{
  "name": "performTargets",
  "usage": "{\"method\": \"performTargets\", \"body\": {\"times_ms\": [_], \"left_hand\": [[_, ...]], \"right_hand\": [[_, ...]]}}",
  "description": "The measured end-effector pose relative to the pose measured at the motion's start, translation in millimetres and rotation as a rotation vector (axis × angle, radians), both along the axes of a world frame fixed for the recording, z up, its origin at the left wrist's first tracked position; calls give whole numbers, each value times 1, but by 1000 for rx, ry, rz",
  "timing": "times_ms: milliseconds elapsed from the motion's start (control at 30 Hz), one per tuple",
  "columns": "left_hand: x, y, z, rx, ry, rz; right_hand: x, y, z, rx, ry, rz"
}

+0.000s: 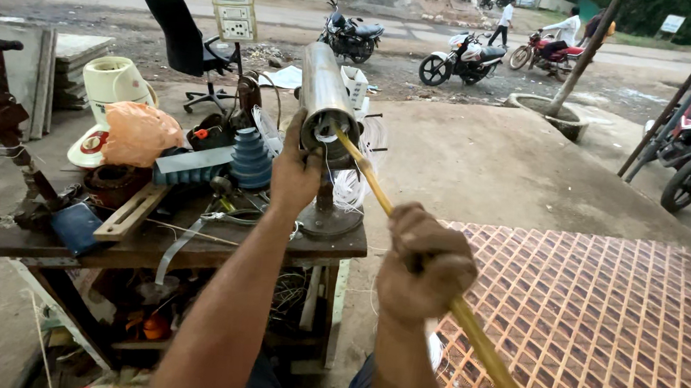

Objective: The person sits at a small workbench and works on a metal cylinder mounted on a stand. They first fit a component into the open end of the cylinder by hand, then repeatedly insert a long bamboo stick into the cylinder and push and twist it to adjust the contents inside, steadying the cylinder with the other hand.

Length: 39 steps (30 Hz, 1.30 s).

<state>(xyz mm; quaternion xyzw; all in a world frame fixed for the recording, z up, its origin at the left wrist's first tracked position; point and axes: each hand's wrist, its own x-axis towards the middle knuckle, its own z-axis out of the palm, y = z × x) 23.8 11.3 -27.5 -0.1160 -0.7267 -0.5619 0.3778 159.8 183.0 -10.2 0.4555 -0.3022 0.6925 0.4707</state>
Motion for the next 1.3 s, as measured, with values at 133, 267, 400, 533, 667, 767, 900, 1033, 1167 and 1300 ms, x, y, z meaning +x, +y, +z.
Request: {"method": "performTargets", "body": {"times_ms": [133, 267, 400, 533, 667, 767, 900, 1033, 1167, 1300], "left_hand": [[-7, 0, -6, -54, 134, 27], [-6, 1, -5, -12, -48, 29], [-3, 0, -3, -14, 62, 5], [-4, -2, -4, -18, -12, 32], [-8, -7, -4, -109, 87, 88], [-10, -7, -5, -89, 151, 39], [-6, -2, -10, -20, 86, 42], [-6, 0, -5, 36, 69, -40], [-1, 0, -1, 103, -40, -127], [0, -1, 0, 106, 8, -143]], "right_hand": [[-51, -27, -1, -23, -2, 17], [-92, -49, 4, -19, -57, -31], [-120, -67, 14, -51, -269, -59], [-137, -83, 18, -81, -282, -72], [-121, -79, 12, -121, -305, -56], [-85, -61, 5, -181, -190, 107], [-51, -41, 1, -198, -234, 93], [-77, -49, 14, -175, -230, 124], [-113, -75, 16, -229, -323, 72], [-128, -86, 15, -202, -438, -12]]}}
